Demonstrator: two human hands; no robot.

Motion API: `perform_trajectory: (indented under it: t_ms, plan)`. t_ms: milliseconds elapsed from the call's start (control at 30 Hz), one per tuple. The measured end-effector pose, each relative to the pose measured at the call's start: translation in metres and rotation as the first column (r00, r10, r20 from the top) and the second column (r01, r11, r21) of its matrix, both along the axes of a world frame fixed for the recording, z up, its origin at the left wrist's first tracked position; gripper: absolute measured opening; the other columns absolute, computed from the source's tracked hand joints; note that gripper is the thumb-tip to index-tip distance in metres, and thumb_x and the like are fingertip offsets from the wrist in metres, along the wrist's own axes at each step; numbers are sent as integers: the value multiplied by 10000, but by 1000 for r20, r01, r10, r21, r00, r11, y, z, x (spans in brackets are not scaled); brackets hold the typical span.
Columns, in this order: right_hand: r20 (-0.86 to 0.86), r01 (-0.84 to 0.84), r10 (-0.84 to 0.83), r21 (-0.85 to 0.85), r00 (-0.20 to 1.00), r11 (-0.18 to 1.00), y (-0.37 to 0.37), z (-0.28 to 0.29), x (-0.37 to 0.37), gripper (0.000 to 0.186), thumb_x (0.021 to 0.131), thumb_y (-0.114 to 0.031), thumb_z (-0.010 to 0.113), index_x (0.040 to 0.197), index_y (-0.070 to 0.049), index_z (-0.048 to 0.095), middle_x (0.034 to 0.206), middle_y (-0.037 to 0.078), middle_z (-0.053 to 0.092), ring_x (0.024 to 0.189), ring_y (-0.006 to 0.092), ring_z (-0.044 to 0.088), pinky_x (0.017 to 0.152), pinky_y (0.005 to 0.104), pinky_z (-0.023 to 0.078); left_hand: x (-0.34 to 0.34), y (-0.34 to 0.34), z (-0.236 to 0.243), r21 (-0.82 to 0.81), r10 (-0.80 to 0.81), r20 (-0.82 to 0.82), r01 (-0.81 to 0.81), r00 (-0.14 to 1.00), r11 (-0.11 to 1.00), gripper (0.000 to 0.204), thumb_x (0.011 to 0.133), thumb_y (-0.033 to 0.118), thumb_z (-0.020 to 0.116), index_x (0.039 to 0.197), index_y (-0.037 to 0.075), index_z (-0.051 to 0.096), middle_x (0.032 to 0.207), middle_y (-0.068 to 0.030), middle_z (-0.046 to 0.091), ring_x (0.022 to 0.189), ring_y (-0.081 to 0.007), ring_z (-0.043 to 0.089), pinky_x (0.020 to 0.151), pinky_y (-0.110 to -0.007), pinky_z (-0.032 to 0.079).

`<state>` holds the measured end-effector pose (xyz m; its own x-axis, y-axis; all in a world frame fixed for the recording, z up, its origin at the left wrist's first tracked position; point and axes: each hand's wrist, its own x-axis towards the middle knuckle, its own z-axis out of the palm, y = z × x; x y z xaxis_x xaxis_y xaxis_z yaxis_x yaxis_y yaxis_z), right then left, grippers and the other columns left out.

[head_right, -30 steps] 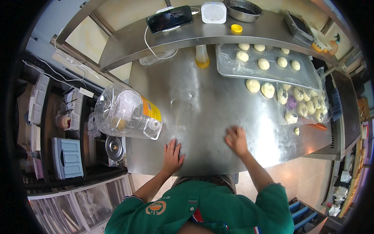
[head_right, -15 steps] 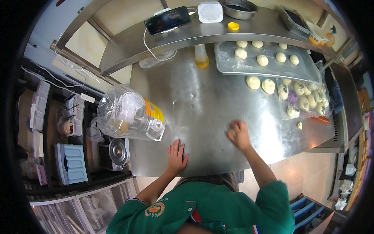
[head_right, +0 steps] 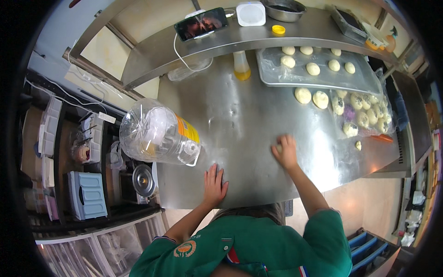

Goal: The person shapes small dough balls by hand on a stainless steel countertop, places them on a tray, and stores the tray in a rack. The person then uses tongs to arrange baked buns on a display counter and cleans the countertop with scrapers.

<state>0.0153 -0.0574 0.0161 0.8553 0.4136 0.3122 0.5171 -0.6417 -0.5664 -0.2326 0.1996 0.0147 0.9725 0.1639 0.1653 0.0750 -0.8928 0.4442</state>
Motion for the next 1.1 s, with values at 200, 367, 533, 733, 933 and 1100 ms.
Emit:
perform_trajectory:
  t_ms: [200,367,533,733,933,1100]
  plan:
    - [126,-215,206,60,970,975,63,-17,-40,427,750,-122,777,1140,-34,628,1235,157,598,1209,377,523,1044,467,422,-1,0,-2,-14,-15,9,15,1000,1000,596,887,269,656,1394,14,473,1563,-252,286,1424,-438,299,1147,-638,205]
    - [-87,-296,303,88,949,951,-35,-8,-79,345,700,-130,832,1013,-96,691,1088,129,627,1038,355,580,888,473,486,0,2,0,-1,-11,-4,11,1000,1000,592,889,263,651,1395,12,474,1566,-251,283,1427,-439,297,1149,-638,205]
    - [-11,79,-78,43,997,996,18,-9,13,427,740,-143,789,1111,-40,603,1111,159,594,1077,386,529,940,475,420,-1,-1,0,-32,-12,-4,12,1000,999,569,906,260,633,1387,1,476,1568,-252,276,1429,-441,291,1154,-634,197]
    - [129,-281,270,74,954,957,35,-17,-72,384,771,-96,767,1131,-47,640,1218,148,613,1163,377,542,1001,491,431,0,1,0,-9,-32,-9,32,999,999,560,916,266,626,1382,-4,474,1568,-252,275,1430,-441,286,1159,-629,194]
    - [-38,-71,69,-42,997,997,-34,1,-30,401,760,-123,769,1132,-63,632,1163,161,609,1047,381,554,938,475,447,-1,1,1,-17,-35,23,35,999,999,560,911,261,633,1379,-2,476,1565,-252,279,1422,-449,291,1149,-641,200]
    - [151,151,-162,84,975,985,51,-14,2,536,806,-83,707,1300,13,523,1283,228,563,1196,416,503,1069,489,381,-1,-1,-1,-27,-35,33,36,999,999,557,904,246,640,1377,2,479,1559,-248,291,1422,-445,297,1146,-639,212]
